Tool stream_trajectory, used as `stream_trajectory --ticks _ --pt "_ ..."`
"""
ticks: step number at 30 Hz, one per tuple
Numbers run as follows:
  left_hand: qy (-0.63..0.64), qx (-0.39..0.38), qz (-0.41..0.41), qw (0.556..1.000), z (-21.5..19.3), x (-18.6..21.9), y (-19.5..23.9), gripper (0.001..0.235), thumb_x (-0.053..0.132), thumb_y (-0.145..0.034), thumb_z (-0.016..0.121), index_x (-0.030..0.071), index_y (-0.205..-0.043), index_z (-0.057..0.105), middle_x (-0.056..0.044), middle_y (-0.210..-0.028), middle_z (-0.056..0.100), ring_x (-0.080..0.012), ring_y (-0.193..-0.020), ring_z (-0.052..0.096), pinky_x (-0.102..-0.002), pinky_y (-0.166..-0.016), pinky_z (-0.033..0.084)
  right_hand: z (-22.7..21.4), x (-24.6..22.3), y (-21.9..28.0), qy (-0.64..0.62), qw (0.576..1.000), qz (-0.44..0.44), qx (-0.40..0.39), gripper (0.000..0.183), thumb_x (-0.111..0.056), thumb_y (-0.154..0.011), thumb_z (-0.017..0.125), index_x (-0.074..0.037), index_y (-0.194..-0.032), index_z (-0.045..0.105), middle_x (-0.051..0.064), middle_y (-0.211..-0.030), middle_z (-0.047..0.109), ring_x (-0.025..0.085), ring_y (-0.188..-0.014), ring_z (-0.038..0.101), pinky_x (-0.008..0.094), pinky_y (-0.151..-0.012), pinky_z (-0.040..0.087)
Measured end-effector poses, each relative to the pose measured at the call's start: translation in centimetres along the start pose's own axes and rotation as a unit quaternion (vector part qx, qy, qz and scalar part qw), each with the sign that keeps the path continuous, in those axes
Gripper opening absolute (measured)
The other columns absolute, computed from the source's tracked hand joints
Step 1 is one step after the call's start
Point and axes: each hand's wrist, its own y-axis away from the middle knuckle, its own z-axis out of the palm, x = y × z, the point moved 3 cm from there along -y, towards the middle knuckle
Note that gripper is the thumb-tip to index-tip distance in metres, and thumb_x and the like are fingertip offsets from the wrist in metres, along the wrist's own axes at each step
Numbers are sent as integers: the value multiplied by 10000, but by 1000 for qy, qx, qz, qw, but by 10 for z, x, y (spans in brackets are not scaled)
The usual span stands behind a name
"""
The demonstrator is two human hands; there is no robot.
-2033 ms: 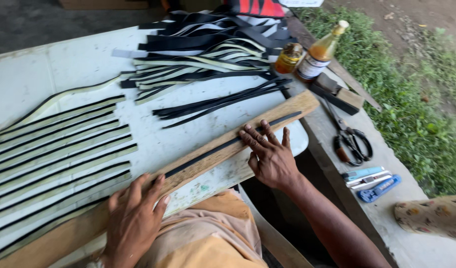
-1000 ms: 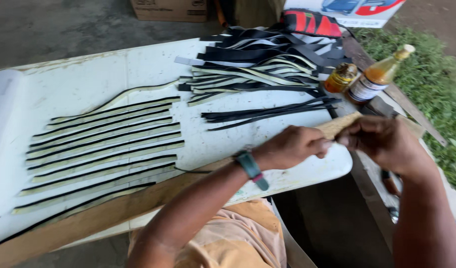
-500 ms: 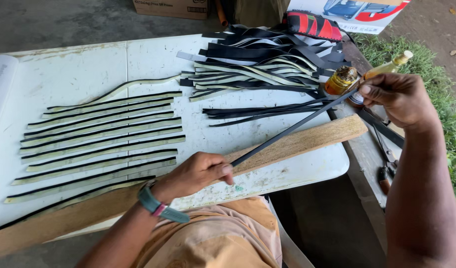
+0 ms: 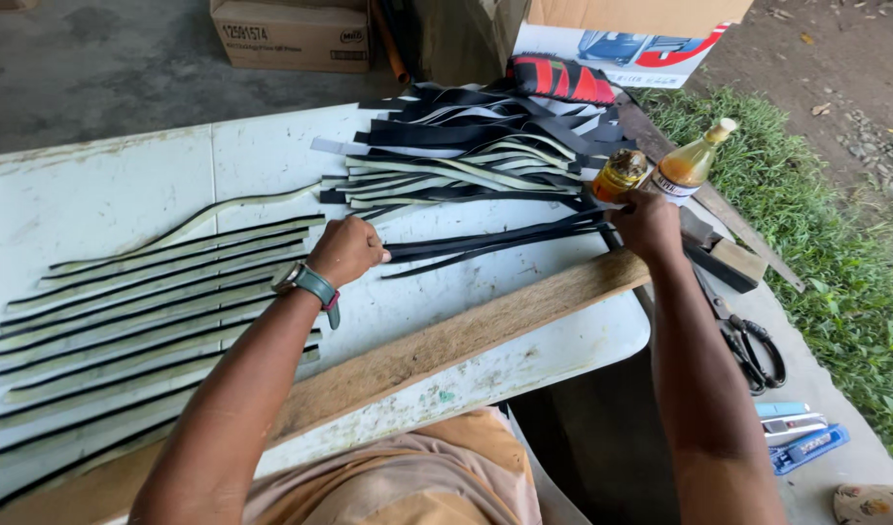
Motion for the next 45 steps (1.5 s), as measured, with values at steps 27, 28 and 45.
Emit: stream_trajectory --ticks 27,28,45 --pt "-77 189 -52 978 -112 -120 11 265 168 -872 731 95 -1126 759 -147 -1107 726 -369 -1020 684 -461 -899 553 56 -336 82 -103 905 -412 13 525 18 -772 599 -112 -1258 749 117 -1162 649 320 -1025 614 401 -944 523" --pt "-104 178 -50 977 -111 -125 0 297 165 -856 740 104 -1147 753 -152 -1139 711 -377 -1043 672 -456 -929 543 59 -350 87 -105 906 -410 0 553 23 -754 590 -105 -1270 739 126 -1184 646 323 -1039 609 408 -937 513" --pt "-140 230 6 963 -152 -184 -80 143 181 -953 707 118 -1059 781 -174 -1108 692 -420 -982 666 -531 -863 539 81 -388 89 -156 908 -378 -94 525 -33 -799 672 -82 -1321 668 173 -1275 622 339 -1122 606 431 -979 506"
